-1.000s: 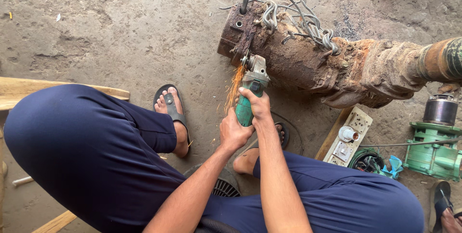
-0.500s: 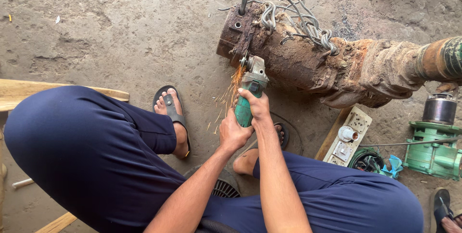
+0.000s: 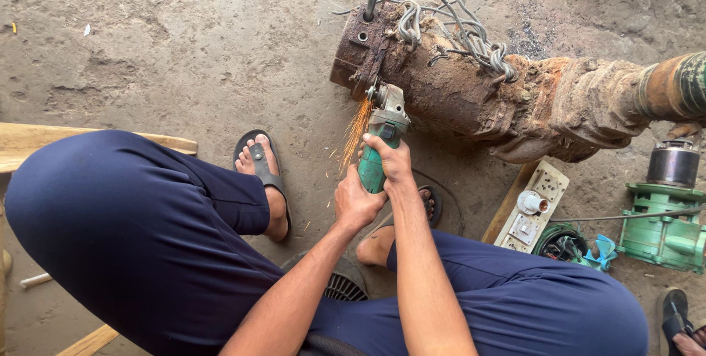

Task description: The person sits on the ground, plugs a power cord into a power strip, then uses an angle grinder to grind the rusted surface of a pump housing, producing sparks, and touches the ground surface afterward.

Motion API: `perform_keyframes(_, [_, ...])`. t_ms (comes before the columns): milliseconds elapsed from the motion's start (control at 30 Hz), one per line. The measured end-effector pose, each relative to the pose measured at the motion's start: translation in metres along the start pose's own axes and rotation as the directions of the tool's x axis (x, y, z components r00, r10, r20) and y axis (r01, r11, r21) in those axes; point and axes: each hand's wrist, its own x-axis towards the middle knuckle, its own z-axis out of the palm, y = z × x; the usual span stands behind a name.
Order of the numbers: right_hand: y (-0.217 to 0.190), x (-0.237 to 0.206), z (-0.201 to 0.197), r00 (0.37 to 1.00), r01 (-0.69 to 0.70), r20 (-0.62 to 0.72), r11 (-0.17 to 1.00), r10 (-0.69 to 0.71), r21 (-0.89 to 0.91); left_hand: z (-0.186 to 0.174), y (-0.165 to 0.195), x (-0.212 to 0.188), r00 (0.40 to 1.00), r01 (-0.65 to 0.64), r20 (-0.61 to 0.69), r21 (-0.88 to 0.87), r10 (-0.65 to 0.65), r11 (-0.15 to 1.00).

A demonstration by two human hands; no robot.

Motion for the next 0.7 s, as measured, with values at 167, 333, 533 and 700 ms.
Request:
perform_keyframes(167, [0.0008, 0.0002, -0.0001, 1.0, 0.02, -0.004, 1.0, -0.02, 0.007, 0.0024, -0.0013, 0.0005, 1.0, 0.008, -0.011, 0.018, -0.008, 1.0])
perform_keyframes(333, [0.0023, 0.0001, -0.0012, 1.0, -0.009, -0.006, 1.0, 0.009, 0.017, 0.0034, -0.0019, 0.0015, 1.0, -0.002, -0.007, 0.007, 0.002, 1.0])
perform_keyframes(533, [0.0019, 0.0006, -0.0016, 1.0, 0.013, 0.004, 1.0, -0.013, 0.01, 0.0039, -0.0025, 0.0023, 1.0, 0.021, 0.004, 0.013, -0.021, 1.0])
perform_keyframes(700, [0.001, 0.0004, -0.0012, 1.0, -0.005, -0.01, 1.0, 0.005, 0.0, 0.0045, -0.0031, 0.0025, 1.0, 0.011, 0.006, 0.012, -0.011, 1.0])
